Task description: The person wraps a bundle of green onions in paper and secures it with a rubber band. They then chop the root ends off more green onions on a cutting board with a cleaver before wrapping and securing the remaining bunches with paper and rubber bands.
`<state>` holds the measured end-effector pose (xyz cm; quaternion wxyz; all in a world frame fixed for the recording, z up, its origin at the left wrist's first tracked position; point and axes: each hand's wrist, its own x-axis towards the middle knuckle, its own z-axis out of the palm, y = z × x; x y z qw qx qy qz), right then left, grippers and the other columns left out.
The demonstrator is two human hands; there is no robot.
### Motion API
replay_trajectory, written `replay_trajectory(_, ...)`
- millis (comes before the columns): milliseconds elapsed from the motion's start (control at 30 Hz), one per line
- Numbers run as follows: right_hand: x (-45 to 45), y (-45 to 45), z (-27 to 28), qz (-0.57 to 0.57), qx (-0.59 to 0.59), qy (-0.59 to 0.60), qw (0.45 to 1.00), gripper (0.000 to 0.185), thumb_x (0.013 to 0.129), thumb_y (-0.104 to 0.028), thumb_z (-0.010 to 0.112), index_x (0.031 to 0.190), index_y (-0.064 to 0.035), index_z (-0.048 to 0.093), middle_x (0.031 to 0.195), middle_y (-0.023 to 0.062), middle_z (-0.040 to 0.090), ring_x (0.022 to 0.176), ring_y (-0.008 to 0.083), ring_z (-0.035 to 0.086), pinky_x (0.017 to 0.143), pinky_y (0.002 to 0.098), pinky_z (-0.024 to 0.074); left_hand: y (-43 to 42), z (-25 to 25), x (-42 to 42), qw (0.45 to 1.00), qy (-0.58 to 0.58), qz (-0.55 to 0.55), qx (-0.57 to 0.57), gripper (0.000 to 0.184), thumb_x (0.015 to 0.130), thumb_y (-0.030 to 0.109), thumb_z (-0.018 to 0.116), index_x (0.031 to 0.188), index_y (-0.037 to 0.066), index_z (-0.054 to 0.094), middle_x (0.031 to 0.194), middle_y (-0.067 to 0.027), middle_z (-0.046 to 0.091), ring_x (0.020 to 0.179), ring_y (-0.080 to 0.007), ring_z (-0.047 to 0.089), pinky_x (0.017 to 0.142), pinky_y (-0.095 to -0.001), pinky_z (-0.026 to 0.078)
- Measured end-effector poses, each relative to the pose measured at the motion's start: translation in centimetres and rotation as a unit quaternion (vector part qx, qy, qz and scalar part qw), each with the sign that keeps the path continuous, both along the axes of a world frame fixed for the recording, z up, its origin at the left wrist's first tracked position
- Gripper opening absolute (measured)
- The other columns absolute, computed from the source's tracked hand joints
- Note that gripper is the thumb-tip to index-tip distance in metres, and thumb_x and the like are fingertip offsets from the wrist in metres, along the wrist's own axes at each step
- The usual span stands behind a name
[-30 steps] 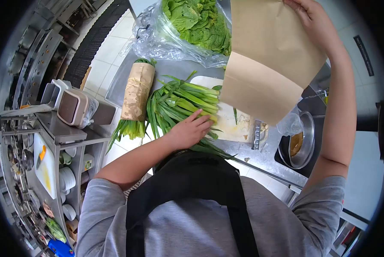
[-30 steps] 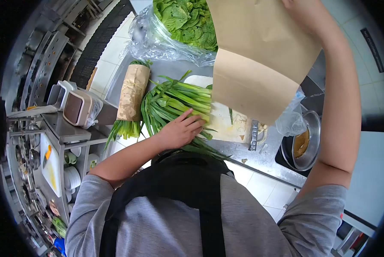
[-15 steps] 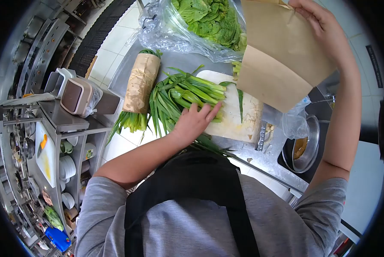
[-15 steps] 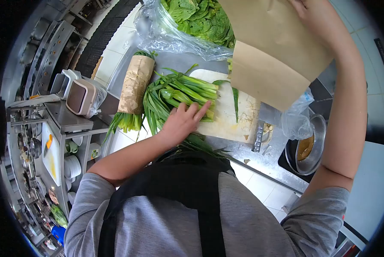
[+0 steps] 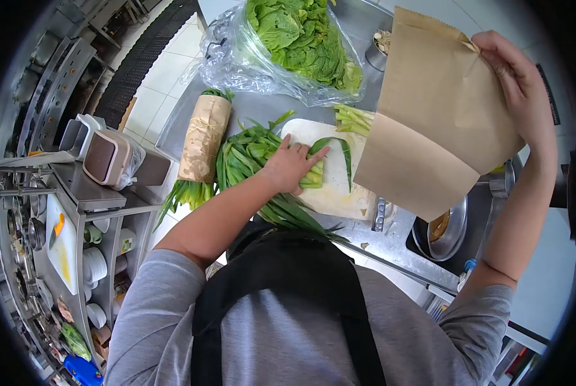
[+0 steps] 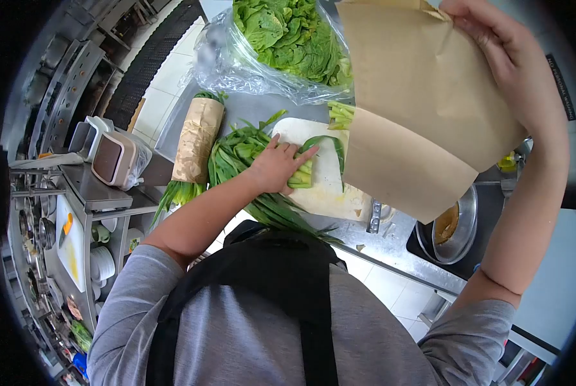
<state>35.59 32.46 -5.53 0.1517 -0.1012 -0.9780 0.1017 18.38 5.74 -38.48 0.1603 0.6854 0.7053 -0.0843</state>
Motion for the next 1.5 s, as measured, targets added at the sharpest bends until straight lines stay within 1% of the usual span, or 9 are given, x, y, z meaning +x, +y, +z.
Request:
replay_trajectory(467, 4.3, -2.9, -0.9, -0.038, -0.001, 0.056, 0.998, 0.016, 0.102, -0.003, 0.047, 0.108, 0.0017, 0.06, 0.095, 0.0052, 0.064, 0.091, 0.0132, 0.059, 0.087, 0.0244, 0.0458, -1.6, 1.9, -1.2, 0.984, -0.125, 0.068, 0.11, 0.083, 0.07, 0.034, 0.084, 0.139, 0.009, 0.045, 0.116, -0.018, 0.063, 0.104, -0.0356, 0.064, 0.091, -0.0455, 0.052)
replay_trajectory(600, 6.0, -2.9, -0.3, -0.095, -0.012, 0.036, 0.995, 0.019, 0.103, -0.002, 0.046, 0.115, 0.0023, 0.06, 0.103, 0.0046, 0.065, 0.099, 0.0129, 0.06, 0.095, 0.0241, 0.0451, -4.7, 4.8, -4.7, 0.839, -0.391, 0.219, 0.31, 0.08, 0.064, 0.024, 0.082, 0.134, 0.009, 0.048, 0.118, -0.0157, 0.063, 0.106, -0.0303, 0.064, 0.092, -0.0386, 0.053)
replay_trajectory(733, 7.2, -1.1, -0.2, -0.101, -0.008, 0.068, 0.993, 0.018, 0.103, -0.002, 0.047, 0.114, 0.0022, 0.061, 0.103, 0.0044, 0.064, 0.1, 0.0126, 0.06, 0.095, 0.0237, 0.0443, -9.4, 8.3, -7.5, 0.713, -0.422, 0.288, 0.48, 0.08, 0.069, 0.023, 0.08, 0.138, 0.002, 0.045, 0.125, -0.0115, 0.055, 0.107, -0.0221, 0.058, 0.095, -0.0363, 0.049)
replay_trajectory(800, 6.8, -1.3, 0.5, -0.098, 0.013, 0.066, 0.993, 0.017, 0.103, -0.003, 0.047, 0.111, 0.0021, 0.061, 0.102, 0.0036, 0.064, 0.098, 0.0115, 0.059, 0.093, 0.0232, 0.0439, -11.9, 8.8, -9.0, 0.668, -0.39, 0.305, 0.556, 0.087, 0.08, 0.041, 0.073, 0.148, 0.003, 0.035, 0.124, -0.0146, 0.059, 0.113, -0.0237, 0.058, 0.101, -0.0379, 0.045)
replay_trajectory(1100, -4.5, -9.2, 3.4, -0.038, 0.01, -0.02, 0.999, 0.013, 0.098, -0.008, 0.057, 0.1, -0.0013, 0.068, 0.089, 0.0069, 0.069, 0.086, 0.0168, 0.064, 0.08, 0.0287, 0.0495, -24.0, 18.3, -12.6, 0.421, -0.441, 0.318, 0.726, 0.07, 0.09, 0.042, 0.053, 0.151, 0.012, 0.034, 0.135, -0.018, 0.055, 0.128, -0.0325, 0.051, 0.114, -0.052, 0.035)
replay_trajectory(1167, -8.8, -3.3, 1.7, 0.038, -0.097, -0.143, 0.984, 0.027, 0.102, -0.025, 0.056, 0.121, -0.0071, 0.065, 0.113, 0.0062, 0.069, 0.109, 0.0166, 0.061, 0.094, 0.0311, 0.0466, -25.7, 20.4, -12.8, 0.414, -0.38, 0.344, 0.752, 0.071, 0.091, 0.041, 0.05, 0.153, 0.012, 0.032, 0.136, -0.0198, 0.054, 0.127, -0.0327, 0.052, 0.112, -0.0504, 0.038)
replay_trajectory(1333, -19.7, 0.3, -10.4, 0.105, -0.156, -0.147, 0.971, 0.023, 0.103, -0.02, 0.053, 0.119, -0.0081, 0.063, 0.104, 0.0015, 0.063, 0.103, 0.0125, 0.057, 0.095, 0.0269, 0.0443, -29.2, 22.5, -12.1, 0.421, -0.382, 0.363, 0.738, 0.068, 0.093, 0.036, 0.049, 0.154, 0.012, 0.031, 0.133, -0.0205, 0.057, 0.124, -0.0304, 0.055, 0.109, -0.046, 0.04)
replay_trajectory(1433, -24.1, -3.5, -14.2, 0.016, -0.016, 0.029, 0.999, 0.035, 0.105, -0.029, 0.052, 0.133, -0.0095, 0.059, 0.12, 0.0042, 0.064, 0.114, 0.0174, 0.058, 0.103, 0.0307, 0.0425, -27.8, 22.3, -11.6, 0.461, -0.397, 0.334, 0.72, 0.06, 0.094, 0.028, 0.055, 0.147, 0.006, 0.04, 0.123, -0.0159, 0.06, 0.113, -0.0254, 0.06, 0.101, -0.041, 0.046)
replay_trajectory(1500, -24.8, -11.5, -13.2, 0.155, -0.309, 0.263, 0.901, 0.068, 0.101, -0.055, 0.048, 0.149, -0.0076, 0.042, 0.136, 0.0114, 0.058, 0.124, 0.0224, 0.056, 0.108, 0.0342, 0.0394, -25.9, 21.5, -11.5, 0.492, -0.349, 0.376, 0.703, 0.043, 0.09, 0.027, 0.065, 0.122, 0.001, 0.055, 0.101, -0.0051, 0.058, 0.09, -0.0148, 0.059, 0.08, -0.0333, 0.05)
